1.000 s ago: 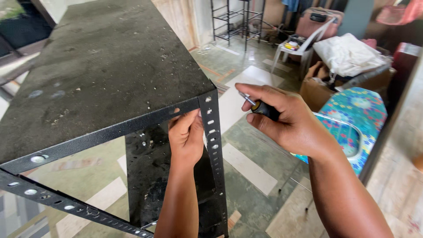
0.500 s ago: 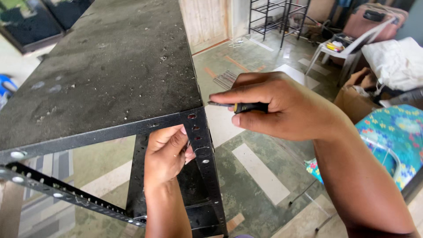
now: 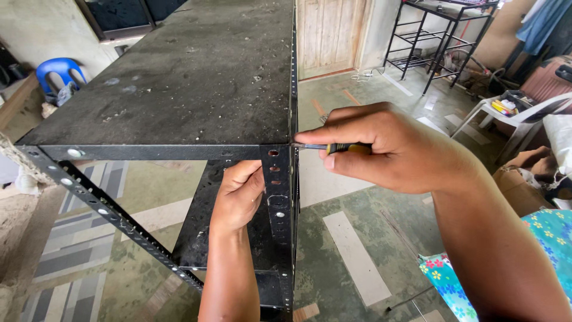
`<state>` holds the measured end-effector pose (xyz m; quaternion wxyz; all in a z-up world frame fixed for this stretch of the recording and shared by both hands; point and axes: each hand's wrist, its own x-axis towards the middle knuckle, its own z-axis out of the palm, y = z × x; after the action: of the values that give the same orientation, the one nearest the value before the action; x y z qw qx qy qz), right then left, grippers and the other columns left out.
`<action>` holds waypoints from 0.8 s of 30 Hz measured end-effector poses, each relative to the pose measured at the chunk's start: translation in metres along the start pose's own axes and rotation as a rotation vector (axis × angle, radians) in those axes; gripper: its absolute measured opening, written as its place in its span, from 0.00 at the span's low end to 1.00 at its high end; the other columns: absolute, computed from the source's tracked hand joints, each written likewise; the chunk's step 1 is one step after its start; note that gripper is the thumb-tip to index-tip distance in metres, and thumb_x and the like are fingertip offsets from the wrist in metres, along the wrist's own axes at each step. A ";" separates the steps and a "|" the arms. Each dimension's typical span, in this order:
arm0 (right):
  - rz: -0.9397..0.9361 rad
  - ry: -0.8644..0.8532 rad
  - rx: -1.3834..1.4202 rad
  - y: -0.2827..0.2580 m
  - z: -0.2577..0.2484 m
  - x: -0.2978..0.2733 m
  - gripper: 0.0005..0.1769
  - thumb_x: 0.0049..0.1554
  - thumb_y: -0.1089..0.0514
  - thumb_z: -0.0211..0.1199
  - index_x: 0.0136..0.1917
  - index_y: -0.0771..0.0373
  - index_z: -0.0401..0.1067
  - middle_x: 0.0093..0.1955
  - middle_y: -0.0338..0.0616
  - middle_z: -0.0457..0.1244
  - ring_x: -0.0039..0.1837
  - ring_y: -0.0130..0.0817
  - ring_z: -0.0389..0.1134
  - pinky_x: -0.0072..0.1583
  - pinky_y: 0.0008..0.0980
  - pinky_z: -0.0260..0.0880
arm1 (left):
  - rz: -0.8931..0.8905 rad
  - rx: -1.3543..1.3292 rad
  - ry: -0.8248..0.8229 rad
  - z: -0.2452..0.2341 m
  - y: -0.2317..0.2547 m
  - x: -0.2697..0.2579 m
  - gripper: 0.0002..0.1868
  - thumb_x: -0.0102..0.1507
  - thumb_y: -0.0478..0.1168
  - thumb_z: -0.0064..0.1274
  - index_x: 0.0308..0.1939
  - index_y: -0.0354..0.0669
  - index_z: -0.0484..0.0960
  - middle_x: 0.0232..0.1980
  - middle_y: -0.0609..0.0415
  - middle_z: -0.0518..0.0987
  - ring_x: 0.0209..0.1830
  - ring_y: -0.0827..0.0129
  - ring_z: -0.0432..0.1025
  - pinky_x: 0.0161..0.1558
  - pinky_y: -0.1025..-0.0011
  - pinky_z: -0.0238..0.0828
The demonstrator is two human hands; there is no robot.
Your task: The person uses a screwdriver and a wrench to tighten bolts on the corners of a black metal shelving unit. They work on multiple corners, securing the shelves to the frame.
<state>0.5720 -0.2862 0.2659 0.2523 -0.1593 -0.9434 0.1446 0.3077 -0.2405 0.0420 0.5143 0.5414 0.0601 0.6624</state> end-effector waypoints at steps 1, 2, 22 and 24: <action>0.002 0.000 0.008 -0.001 0.000 0.001 0.22 0.59 0.64 0.62 0.67 0.64 0.73 0.40 0.41 0.64 0.41 0.28 0.64 0.44 0.31 0.64 | 0.002 0.052 0.017 0.001 0.000 -0.002 0.13 0.73 0.30 0.51 0.61 0.29 0.81 0.52 0.49 0.85 0.47 0.72 0.77 0.50 0.74 0.73; 0.003 -0.001 0.015 -0.001 0.000 0.001 0.21 0.60 0.63 0.62 0.67 0.64 0.73 0.40 0.41 0.64 0.41 0.27 0.65 0.44 0.30 0.65 | 0.004 0.059 0.020 0.001 0.001 -0.003 0.13 0.73 0.30 0.52 0.61 0.29 0.81 0.52 0.49 0.85 0.48 0.72 0.77 0.51 0.74 0.73; 0.501 -0.165 0.387 0.007 -0.015 0.030 0.20 0.55 0.60 0.59 0.60 0.64 0.78 0.38 0.44 0.72 0.30 0.23 0.64 0.30 0.27 0.61 | -0.066 -0.003 -0.080 -0.003 -0.003 0.003 0.14 0.71 0.30 0.52 0.61 0.32 0.81 0.54 0.50 0.84 0.52 0.70 0.77 0.56 0.72 0.74; 0.487 -0.176 0.292 -0.001 -0.015 0.033 0.17 0.56 0.57 0.59 0.57 0.62 0.78 0.35 0.42 0.71 0.29 0.22 0.64 0.31 0.27 0.65 | -0.078 -0.007 -0.057 -0.004 -0.004 0.003 0.13 0.72 0.31 0.53 0.60 0.31 0.82 0.53 0.51 0.84 0.49 0.72 0.77 0.51 0.74 0.73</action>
<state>0.5520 -0.2718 0.2931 0.1476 -0.3300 -0.8649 0.3482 0.3075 -0.2343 0.0399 0.5429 0.5555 0.0643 0.6265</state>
